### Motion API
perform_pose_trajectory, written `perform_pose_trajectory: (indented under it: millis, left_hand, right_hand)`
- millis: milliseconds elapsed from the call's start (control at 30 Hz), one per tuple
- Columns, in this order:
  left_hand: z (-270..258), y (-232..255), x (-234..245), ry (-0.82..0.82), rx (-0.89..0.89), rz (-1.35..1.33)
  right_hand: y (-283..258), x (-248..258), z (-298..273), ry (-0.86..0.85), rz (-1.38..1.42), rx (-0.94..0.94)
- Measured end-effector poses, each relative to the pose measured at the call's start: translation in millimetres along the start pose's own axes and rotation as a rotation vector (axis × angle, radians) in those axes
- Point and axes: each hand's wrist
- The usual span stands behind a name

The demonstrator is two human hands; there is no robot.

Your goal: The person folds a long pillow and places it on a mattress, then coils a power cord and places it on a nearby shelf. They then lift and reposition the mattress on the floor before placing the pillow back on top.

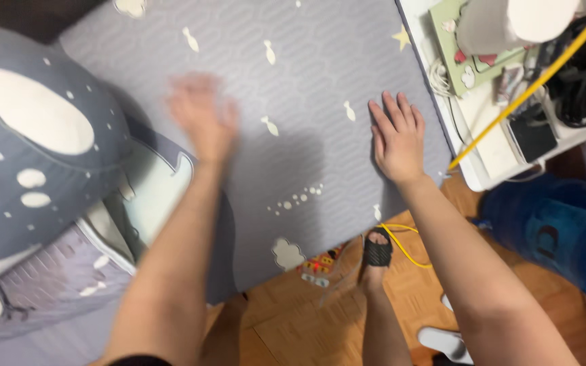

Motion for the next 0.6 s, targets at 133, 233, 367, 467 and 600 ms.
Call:
perform_pose_trajectory:
  millis: [133, 233, 367, 467, 600]
  left_hand:
    - [80, -61, 29, 0.040, 0.468, 0.255]
    - [115, -41, 0, -0.053, 0.615, 0.263]
    - [136, 27, -70, 0.000, -0.032, 0.120]
    - [107, 117, -121, -0.334, -0.395, -0.430]
    - [52, 179, -114, -0.343, -0.615, -0.745]
  right_hand:
    - [0, -10, 9, 0.049, -0.016, -0.044]
    - [3, -11, 7, 0.041, 0.015, -0.050]
    - [14, -20, 4, 0.031, 0.002, -0.053]
    - [20, -20, -5, 0.019, 0.002, -0.047]
    - [18, -22, 4, 0.041, 0.084, -0.032]
Point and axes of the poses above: each hand's wrist, its own z-axis towards the middle knuckle, its own x-axis out of the back of the hand, y = z × x, and after that the axes turned 2 degrees about y, right-handed
